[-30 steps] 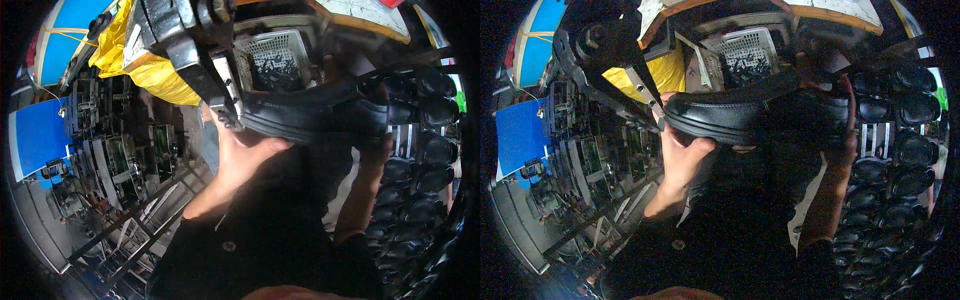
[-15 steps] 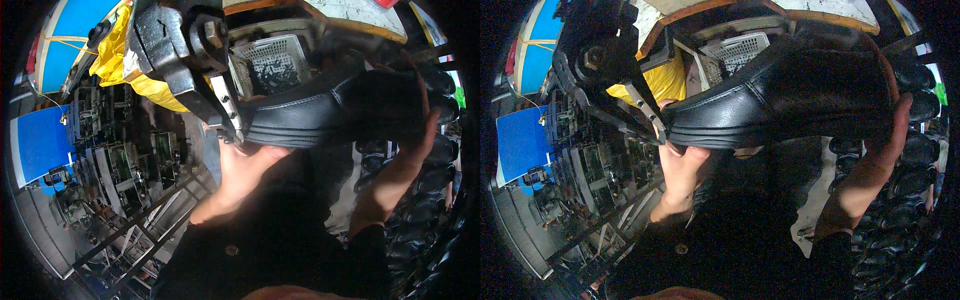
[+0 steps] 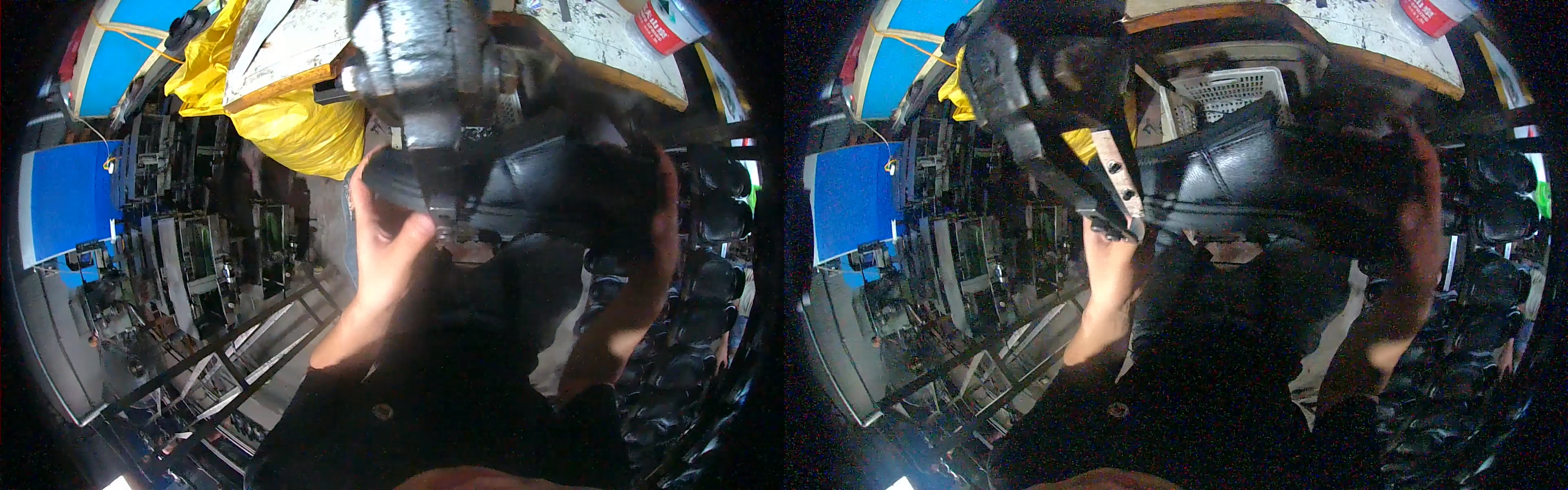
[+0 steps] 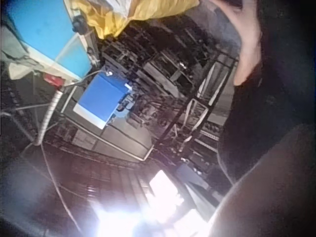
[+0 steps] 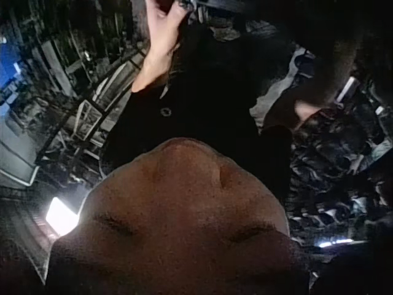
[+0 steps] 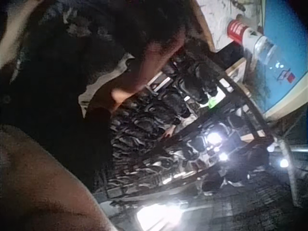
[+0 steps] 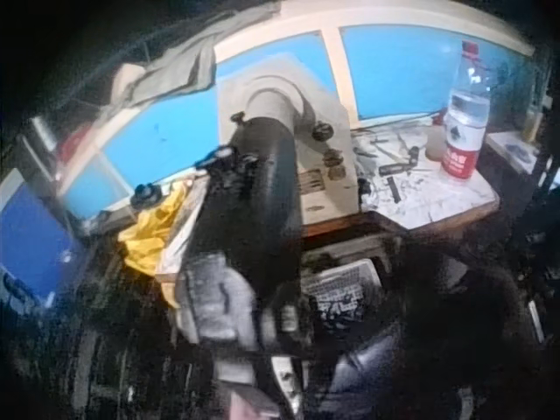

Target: The person repeatedly picks up black shoes from a nearby rack and presses their soles against a rotating grinding wheel. The person holds each shoe with both hands, rotating it to grind different areas of the sole, then returns it to the rack before selecting the next shoe.

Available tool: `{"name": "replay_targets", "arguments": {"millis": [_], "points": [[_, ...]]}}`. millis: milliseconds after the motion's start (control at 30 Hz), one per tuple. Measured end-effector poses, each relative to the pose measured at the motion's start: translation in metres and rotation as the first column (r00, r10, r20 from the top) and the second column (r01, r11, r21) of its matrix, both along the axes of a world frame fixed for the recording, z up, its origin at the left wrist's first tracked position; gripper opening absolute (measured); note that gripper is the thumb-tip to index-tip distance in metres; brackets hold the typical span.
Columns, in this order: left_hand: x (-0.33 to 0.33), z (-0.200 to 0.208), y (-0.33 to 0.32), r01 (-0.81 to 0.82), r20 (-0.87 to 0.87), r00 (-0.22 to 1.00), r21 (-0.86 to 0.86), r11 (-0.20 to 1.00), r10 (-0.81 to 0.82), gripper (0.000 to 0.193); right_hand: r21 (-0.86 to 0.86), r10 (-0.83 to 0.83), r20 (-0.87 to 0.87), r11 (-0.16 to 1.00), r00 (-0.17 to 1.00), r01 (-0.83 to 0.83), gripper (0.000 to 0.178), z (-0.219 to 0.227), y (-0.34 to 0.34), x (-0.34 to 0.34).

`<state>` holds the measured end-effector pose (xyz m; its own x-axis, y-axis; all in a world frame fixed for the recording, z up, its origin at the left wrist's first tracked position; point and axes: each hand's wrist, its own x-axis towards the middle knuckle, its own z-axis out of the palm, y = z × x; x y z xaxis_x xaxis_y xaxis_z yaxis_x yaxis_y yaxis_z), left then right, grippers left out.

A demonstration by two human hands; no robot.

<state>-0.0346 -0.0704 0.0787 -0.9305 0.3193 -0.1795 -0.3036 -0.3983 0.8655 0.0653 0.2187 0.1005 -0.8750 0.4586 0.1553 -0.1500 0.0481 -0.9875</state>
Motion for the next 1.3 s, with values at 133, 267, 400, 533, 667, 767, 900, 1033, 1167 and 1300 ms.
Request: {"name": "replay_targets", "arguments": {"millis": [133,267,400,533,667,767,900,1033,1167,1300], "points": [[0.006,-0.057,-0.002,0.145,0.248,0.915,0.534,0.833,-0.319,0.061,0.132,-0.063,-0.136,0.988,0.989,0.081,0.075,-0.04,-0.066,0.003],[0.017,-0.046,0.012,0.066,0.442,0.748,0.692,0.718,-0.495,0.069,0.346,0.365,0.011,0.872,0.931,-0.346,0.078,-0.034,-0.117,0.034],[0.022,-0.088,-0.034,0.338,0.365,0.738,0.527,0.78,-0.567,0.061,0.278,0.312,0.127,0.9,0.942,-0.335,0.071,-0.034,-0.102,0.045],[0.028,-0.098,-0.052,0.423,0.474,0.73,0.254,0.87,-0.493,0.066,0.11,0.202,0.142,0.97,0.969,-0.218,0.056,-0.051,-0.089,0.045],[0.032,-0.083,-0.046,0.378,0.454,0.703,0.415,0.828,-0.548,0.068,0.032,0.197,0.13,0.979,0.972,-0.203,0.043,-0.056,-0.086,0.043],[0.035,-0.081,-0.045,0.359,0.456,0.675,0.484,0.798,-0.58,0.069,0.023,0.23,0.122,0.972,0.966,-0.234,0.045,-0.061,-0.085,0.041],[0.036,-0.086,-0.042,0.32,0.479,0.654,0.526,0.788,-0.585,0.07,-0.027,0.252,0.083,0.968,0.964,-0.25,0.052,-0.054,-0.088,0.034],[0.034,-0.089,-0.036,0.275,0.504,0.634,0.563,0.78,-0.587,0.071,0.084,0.233,0.103,0.967,0.967,-0.242,0.056,-0.045,-0.087,0.024],[0.036,-0.093,-0.039,0.217,0.528,0.646,0.567,0.795,-0.552,0.072,0.14,0.212,0.114,0.964,0.971,-0.227,0.05,-0.044,-0.088,0.017],[0.034,-0.071,-0.032,0.319,0.447,0.713,0.479,0.818,-0.54,0.081,0.081,0.185,0.159,0.977,0.97,-0.2,0.049,-0.058,-0.086,0.011]]}}
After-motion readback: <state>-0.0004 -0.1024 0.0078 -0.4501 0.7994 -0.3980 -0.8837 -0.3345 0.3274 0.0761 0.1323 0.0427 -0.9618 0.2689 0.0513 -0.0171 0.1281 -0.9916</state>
